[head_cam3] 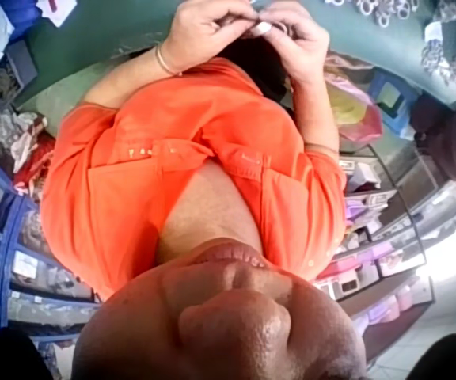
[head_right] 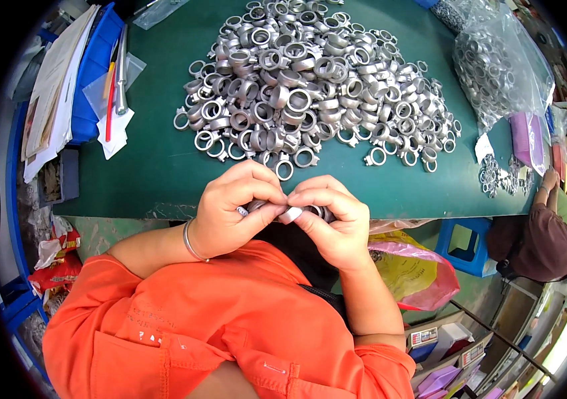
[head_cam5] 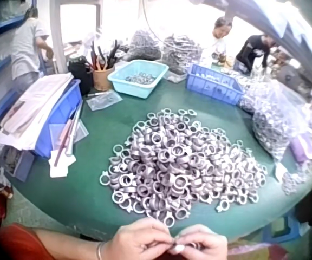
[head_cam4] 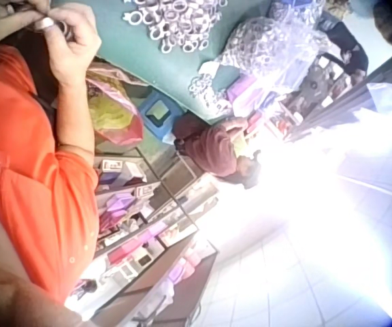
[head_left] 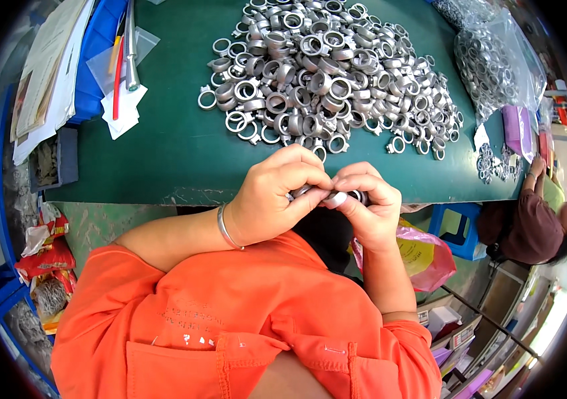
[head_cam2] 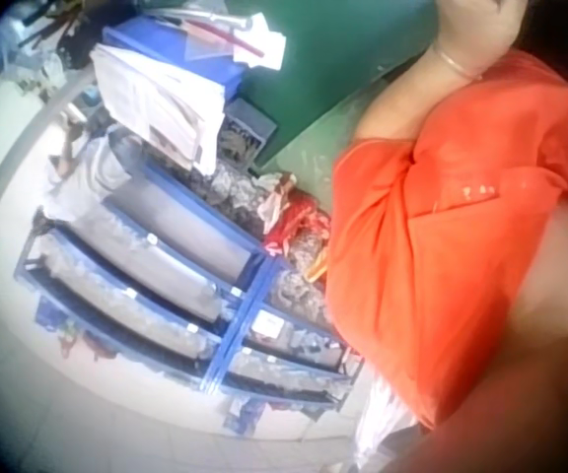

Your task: The person picks up metal rings from a pile on a green table, rotates them by hand, and places them into a pink bag.

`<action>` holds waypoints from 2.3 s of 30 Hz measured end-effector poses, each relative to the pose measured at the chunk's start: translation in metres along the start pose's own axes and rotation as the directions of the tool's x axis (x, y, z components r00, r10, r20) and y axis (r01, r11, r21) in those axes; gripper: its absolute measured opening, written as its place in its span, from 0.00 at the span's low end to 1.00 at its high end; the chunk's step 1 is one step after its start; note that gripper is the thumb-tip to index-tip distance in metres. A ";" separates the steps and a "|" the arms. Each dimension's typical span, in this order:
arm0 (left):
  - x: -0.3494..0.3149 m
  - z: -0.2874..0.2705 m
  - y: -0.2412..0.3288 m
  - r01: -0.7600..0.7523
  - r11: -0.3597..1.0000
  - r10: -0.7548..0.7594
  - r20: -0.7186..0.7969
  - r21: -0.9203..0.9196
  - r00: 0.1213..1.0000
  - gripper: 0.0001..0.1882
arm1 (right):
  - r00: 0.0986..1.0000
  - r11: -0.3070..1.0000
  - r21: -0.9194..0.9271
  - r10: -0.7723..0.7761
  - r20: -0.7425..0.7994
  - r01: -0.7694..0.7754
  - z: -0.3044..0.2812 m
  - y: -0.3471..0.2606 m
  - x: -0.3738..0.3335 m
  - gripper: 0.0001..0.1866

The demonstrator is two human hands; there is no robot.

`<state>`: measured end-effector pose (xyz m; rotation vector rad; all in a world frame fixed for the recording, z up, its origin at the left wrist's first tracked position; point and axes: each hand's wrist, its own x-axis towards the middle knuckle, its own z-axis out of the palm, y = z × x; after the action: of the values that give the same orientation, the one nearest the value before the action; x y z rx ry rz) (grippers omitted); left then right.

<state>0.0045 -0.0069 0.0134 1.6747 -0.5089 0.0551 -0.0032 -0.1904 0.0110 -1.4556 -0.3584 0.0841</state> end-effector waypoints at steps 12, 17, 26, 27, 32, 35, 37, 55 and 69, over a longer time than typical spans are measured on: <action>0.031 -0.006 0.036 -0.452 0.882 0.454 0.018 0.138 0.891 0.11 | 0.916 0.285 0.894 0.310 0.254 -0.345 0.025 -0.001 -0.005 0.23; 0.044 0.014 0.033 -0.669 0.709 0.505 0.501 0.223 0.703 0.06 | 0.775 0.003 0.947 0.576 0.261 -0.321 0.025 -0.002 -0.009 0.25; 0.053 0.060 0.049 -0.762 0.646 0.538 0.689 0.033 0.485 0.10 | 0.920 0.019 1.000 0.392 -0.002 -0.006 -0.007 -0.017 -0.053 0.21; 0.054 0.065 0.052 -0.767 0.642 0.560 0.673 0.018 0.484 0.09 | 0.921 0.074 0.997 0.386 -0.056 0.030 -0.012 -0.018 -0.060 0.21; 0.055 0.056 0.048 -0.618 0.783 0.543 0.560 -0.071 0.625 0.10 | 0.801 0.249 0.917 0.450 -0.394 0.311 -0.060 -0.020 -0.142 0.22; 0.049 0.034 0.032 -0.355 0.935 0.307 0.514 -0.004 0.801 0.08 | 0.300 0.575 0.699 0.640 -0.708 0.425 -0.096 0.006 -0.197 0.23; 0.042 0.028 0.024 -0.181 0.983 0.175 0.330 -0.014 0.928 0.07 | -0.014 0.748 0.632 0.647 -0.762 0.203 -0.122 0.041 -0.235 0.25; 0.019 -0.012 0.021 0.322 0.926 -0.280 0.211 -0.200 0.937 0.06 | 0.974 0.476 -0.878 -0.179 -0.139 -0.038 -0.079 -0.001 0.016 0.08; 0.045 -0.004 0.013 0.338 0.898 -0.296 0.183 -0.281 0.938 0.05 | 0.984 0.908 -0.387 -0.175 -0.009 0.158 -0.011 -0.018 0.027 0.04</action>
<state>0.0416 -0.0172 0.0412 1.4371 -0.3187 -0.3655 0.0230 -0.1954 0.0327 -1.8063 -0.4822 -0.1661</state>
